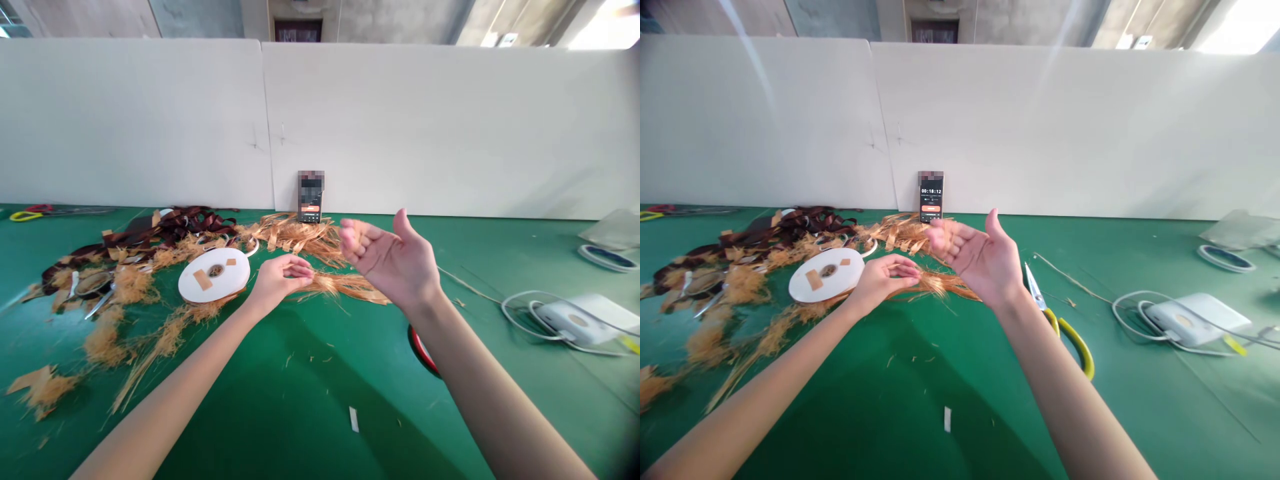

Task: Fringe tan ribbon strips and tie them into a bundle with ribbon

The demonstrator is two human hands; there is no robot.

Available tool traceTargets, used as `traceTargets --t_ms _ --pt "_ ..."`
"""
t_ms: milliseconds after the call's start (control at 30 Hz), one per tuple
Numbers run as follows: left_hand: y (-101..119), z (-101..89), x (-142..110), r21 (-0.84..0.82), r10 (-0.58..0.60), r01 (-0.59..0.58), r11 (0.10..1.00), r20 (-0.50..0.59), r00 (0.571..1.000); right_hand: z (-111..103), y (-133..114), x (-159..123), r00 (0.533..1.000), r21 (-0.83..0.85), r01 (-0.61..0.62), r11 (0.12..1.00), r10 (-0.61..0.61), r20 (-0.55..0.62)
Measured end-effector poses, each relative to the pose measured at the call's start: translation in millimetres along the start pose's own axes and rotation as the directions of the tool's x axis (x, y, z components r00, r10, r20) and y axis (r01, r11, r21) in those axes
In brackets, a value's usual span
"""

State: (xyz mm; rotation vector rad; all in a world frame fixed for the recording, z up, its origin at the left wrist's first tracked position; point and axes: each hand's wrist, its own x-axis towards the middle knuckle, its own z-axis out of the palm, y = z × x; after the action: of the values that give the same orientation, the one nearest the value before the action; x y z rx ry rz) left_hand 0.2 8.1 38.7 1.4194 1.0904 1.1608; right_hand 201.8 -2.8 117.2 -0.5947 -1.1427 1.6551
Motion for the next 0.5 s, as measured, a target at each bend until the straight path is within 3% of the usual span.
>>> traceTargets --t_ms 67,133,200,233,300,400,433,500 --pt "1.2 -2.4 2.5 0.002 0.018 -0.018 1.000 -0.043 0.999 -2.5 -4.5 -4.2 0.959 -0.010 -0.208 0.978 0.206 0.197" --pt "2.9 -5.3 5.2 -0.005 0.030 -0.030 1.000 -0.085 0.996 -5.5 -5.8 -6.2 0.805 -0.166 -0.445 0.880 0.474 0.357" --pt "4.8 -7.9 7.1 -0.020 0.031 -0.033 0.999 -0.116 0.993 -7.7 -4.3 -6.0 0.641 -0.359 -0.600 0.716 0.698 0.321" --pt "5.7 -8.9 7.4 -0.039 0.026 -0.031 0.999 -0.127 0.992 -8.6 -2.8 -5.4 0.609 -0.426 -0.645 0.635 0.763 0.216" --pt "7.1 -9.7 6.7 -0.091 0.006 -0.018 0.996 -0.134 0.991 -10.6 1.6 -3.1 0.649 -0.492 -0.688 0.533 0.756 -0.089" --pt "7.2 -8.3 3.4 -0.148 -0.042 0.026 0.989 -0.102 0.994 -15.4 9.9 2.1 0.750 -0.563 -0.661 0.496 0.457 -0.478" --pt "6.6 -7.4 2.2 -0.150 -0.056 0.043 0.988 -0.086 0.995 -16.8 12.5 4.0 0.781 -0.597 -0.621 0.508 0.332 -0.530" --pt "4.4 -4.9 0.4 -0.141 -0.075 0.066 0.988 -0.057 0.996 -16.9 16.6 7.5 0.853 -0.655 -0.474 0.589 0.122 -0.508"
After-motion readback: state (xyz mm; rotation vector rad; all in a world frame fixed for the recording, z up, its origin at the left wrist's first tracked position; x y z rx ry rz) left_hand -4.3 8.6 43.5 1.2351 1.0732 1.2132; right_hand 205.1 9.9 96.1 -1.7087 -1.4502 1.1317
